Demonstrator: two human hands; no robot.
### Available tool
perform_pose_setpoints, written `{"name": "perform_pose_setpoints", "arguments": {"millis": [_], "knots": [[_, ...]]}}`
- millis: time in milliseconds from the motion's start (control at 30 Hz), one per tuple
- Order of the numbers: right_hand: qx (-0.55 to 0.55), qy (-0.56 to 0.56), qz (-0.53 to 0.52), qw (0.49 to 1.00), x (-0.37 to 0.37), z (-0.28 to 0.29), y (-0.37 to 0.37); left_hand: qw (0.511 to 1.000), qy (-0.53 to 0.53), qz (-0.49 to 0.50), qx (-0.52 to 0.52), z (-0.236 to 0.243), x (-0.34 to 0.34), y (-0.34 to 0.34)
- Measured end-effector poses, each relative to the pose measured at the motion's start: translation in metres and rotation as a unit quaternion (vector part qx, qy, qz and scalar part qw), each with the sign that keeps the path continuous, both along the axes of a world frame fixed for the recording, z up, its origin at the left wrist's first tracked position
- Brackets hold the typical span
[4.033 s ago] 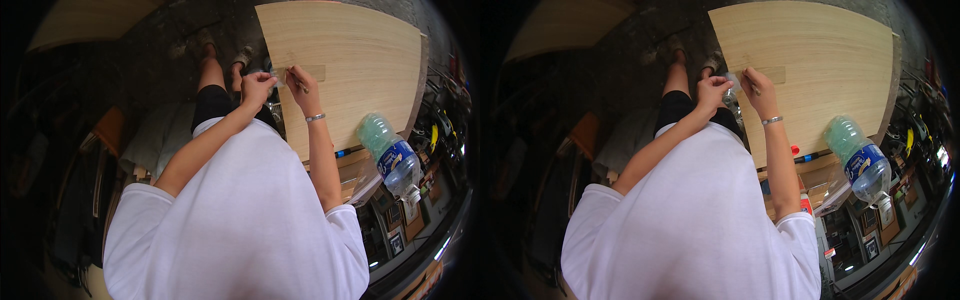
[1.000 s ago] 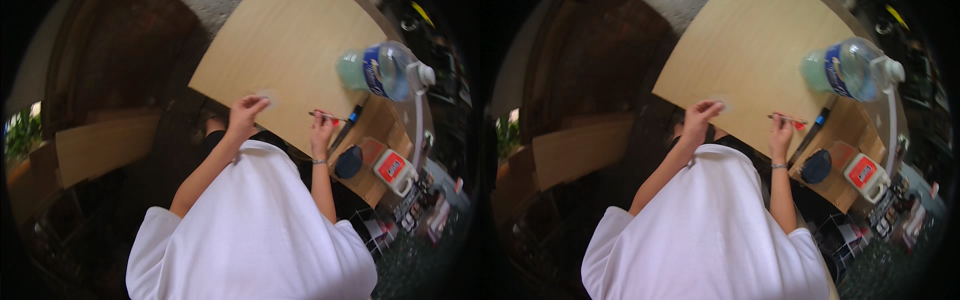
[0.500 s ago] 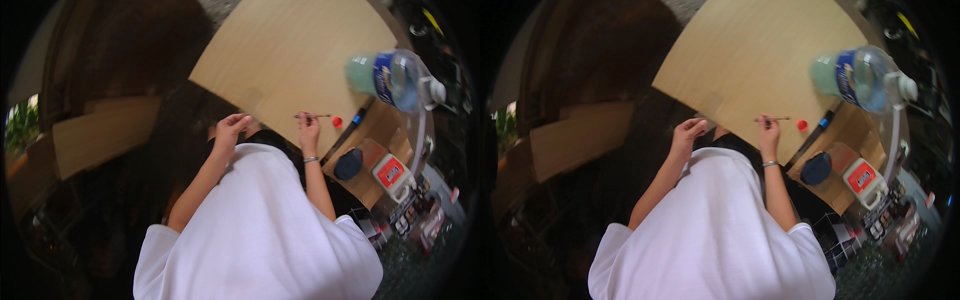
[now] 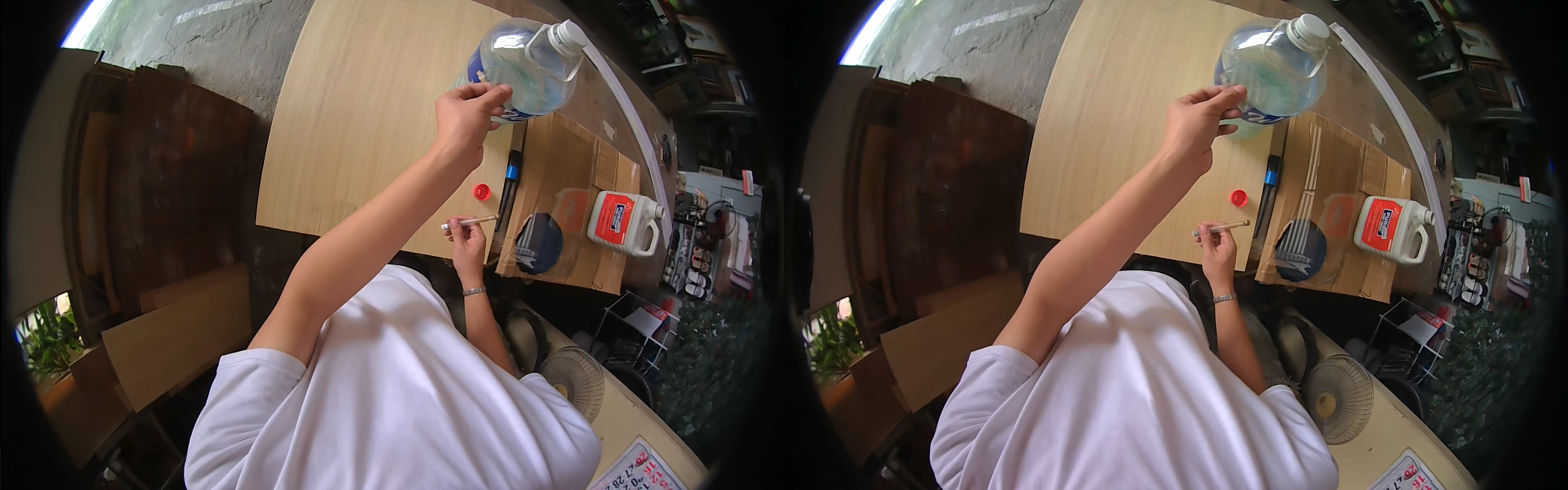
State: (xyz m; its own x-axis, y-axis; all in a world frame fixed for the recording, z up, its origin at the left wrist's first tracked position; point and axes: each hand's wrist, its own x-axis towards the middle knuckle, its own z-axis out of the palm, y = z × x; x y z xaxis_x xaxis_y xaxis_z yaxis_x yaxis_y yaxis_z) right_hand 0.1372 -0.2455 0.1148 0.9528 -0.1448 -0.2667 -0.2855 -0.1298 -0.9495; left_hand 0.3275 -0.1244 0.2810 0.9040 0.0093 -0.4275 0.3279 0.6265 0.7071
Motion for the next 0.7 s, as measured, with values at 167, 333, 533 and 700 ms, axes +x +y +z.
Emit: {"name": "perform_pose_setpoints", "arguments": {"millis": [167,333,533,700], "knots": [[0.003,-0.015,-0.022,1.0,-0.005,0.006,-0.009,1.0,0.001,0.004,-0.006,0.013,0.022,-0.019],[0.017,-0.025,-0.022,0.999,-0.003,0.004,-0.004,0.997,-0.065,-0.026,-0.017,0.01,0.024,-0.013],[-0.042,-0.019,0.051,0.998,0.002,-0.01,0.012,0.984,-0.017,0.037,0.173,-0.092,-0.092,0.107],[-0.132,-0.054,0.22,0.965,0.03,-0.024,0.043,0.894,0.274,0.245,0.257,-0.181,-0.232,0.175]]}}
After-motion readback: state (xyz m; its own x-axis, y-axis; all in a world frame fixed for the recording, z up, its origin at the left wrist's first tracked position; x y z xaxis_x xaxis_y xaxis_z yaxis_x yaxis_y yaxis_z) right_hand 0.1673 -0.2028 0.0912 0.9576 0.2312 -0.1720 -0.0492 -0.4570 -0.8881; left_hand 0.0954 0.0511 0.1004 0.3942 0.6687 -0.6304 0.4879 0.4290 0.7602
